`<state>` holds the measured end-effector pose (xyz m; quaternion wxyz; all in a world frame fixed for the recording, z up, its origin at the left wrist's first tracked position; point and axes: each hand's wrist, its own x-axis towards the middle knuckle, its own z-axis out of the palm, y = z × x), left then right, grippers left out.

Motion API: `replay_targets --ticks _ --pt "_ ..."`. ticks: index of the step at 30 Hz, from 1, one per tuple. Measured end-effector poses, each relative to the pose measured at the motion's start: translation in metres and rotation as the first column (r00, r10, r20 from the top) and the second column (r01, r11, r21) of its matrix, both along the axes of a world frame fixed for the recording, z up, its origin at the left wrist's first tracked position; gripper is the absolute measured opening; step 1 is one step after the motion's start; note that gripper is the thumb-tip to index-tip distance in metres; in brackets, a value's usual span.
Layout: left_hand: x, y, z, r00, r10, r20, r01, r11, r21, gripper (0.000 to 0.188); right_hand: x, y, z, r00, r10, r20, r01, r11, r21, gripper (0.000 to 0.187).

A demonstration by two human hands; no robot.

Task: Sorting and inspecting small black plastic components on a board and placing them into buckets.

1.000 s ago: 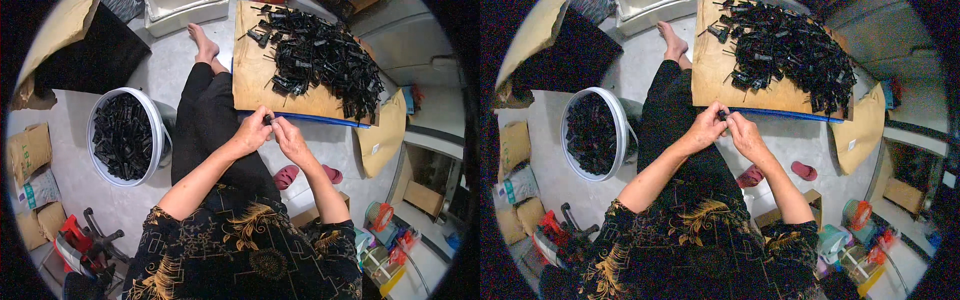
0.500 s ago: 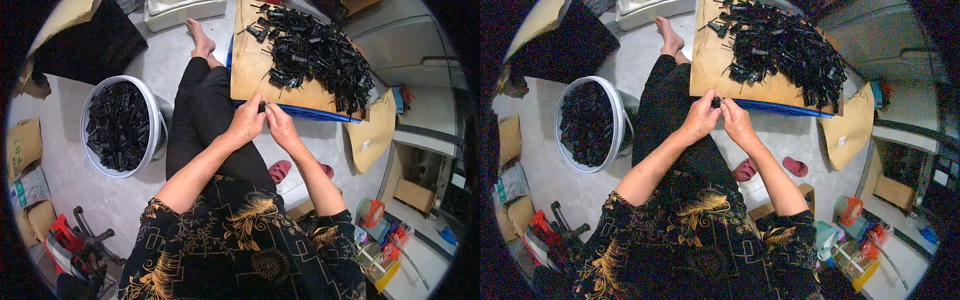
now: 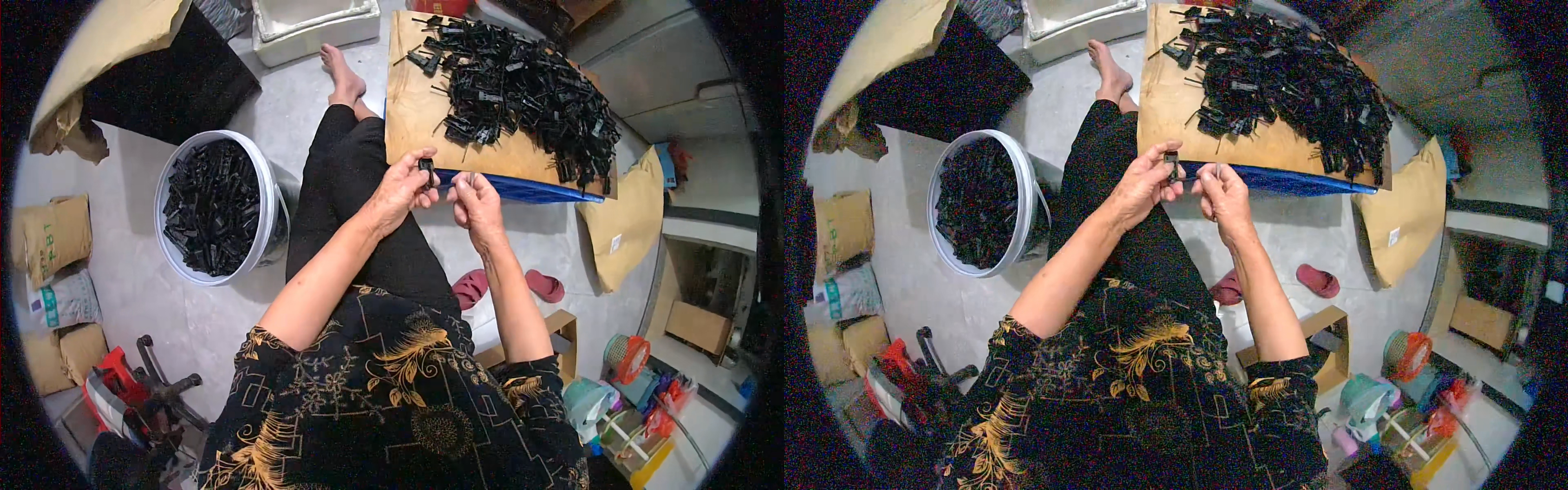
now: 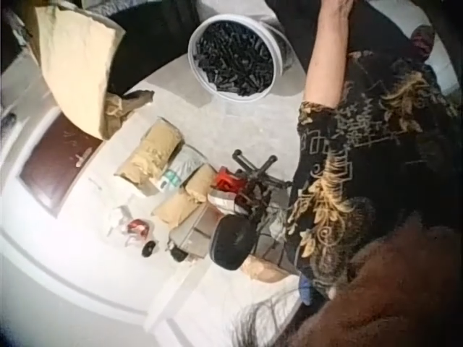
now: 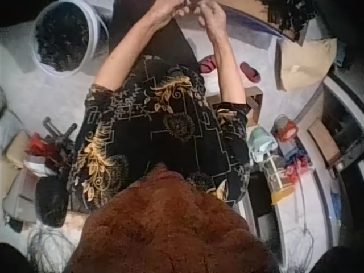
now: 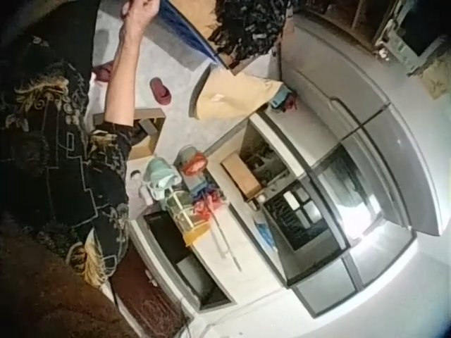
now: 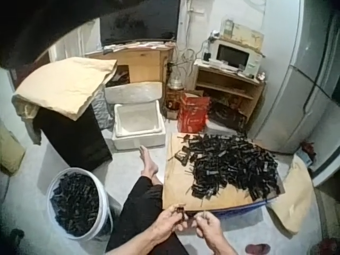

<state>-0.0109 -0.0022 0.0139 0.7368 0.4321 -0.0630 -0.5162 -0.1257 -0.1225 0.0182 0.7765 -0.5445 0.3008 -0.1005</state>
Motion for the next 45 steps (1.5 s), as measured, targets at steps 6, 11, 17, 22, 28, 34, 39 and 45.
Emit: replay_targets --ticks 6,11,17,22,28,34,39,45 --pt "0.002 -0.001 -0.006 0.989 -0.143 0.043 0.144 0.989 -0.023 0.041 0.002 -0.008 -0.003 0.998 0.034 0.056 -0.038 0.996 0.082 0.018" --pt "0.004 0.000 0.002 0.942 -0.330 -0.067 0.319 0.937 -0.141 0.038 0.002 -0.012 0.001 0.975 0.208 0.079 -0.222 0.932 0.286 0.034" --pt "0.001 -0.002 0.002 0.934 -0.350 -0.067 0.341 0.933 -0.113 0.037 0.000 -0.022 -0.008 0.953 0.280 0.113 -0.302 0.895 0.328 0.036" --pt "0.002 0.001 0.000 0.925 -0.378 -0.033 0.374 0.923 -0.087 0.041 0.003 -0.022 -0.004 0.936 0.340 0.085 -0.347 0.865 0.363 0.037" --pt "-0.002 -0.001 0.005 0.963 -0.271 0.012 0.271 0.962 -0.029 0.040 0.014 -0.023 0.009 0.936 0.342 -0.086 -0.330 0.935 0.133 0.034" --pt "-0.009 -0.004 -0.003 0.957 -0.195 0.217 0.196 0.981 0.015 0.036 0.017 -0.021 0.010 0.922 0.349 -0.167 -0.361 0.931 -0.053 0.033" --pt "-0.016 -0.011 -0.011 0.816 -0.154 0.557 0.064 0.982 0.178 0.033 0.021 -0.007 0.011 0.945 0.246 -0.214 -0.304 0.903 -0.303 0.026" --pt "-0.014 -0.011 -0.018 0.906 -0.074 0.417 0.019 0.991 0.134 0.032 0.020 0.007 0.032 0.960 0.099 -0.264 -0.065 0.989 0.132 0.024"
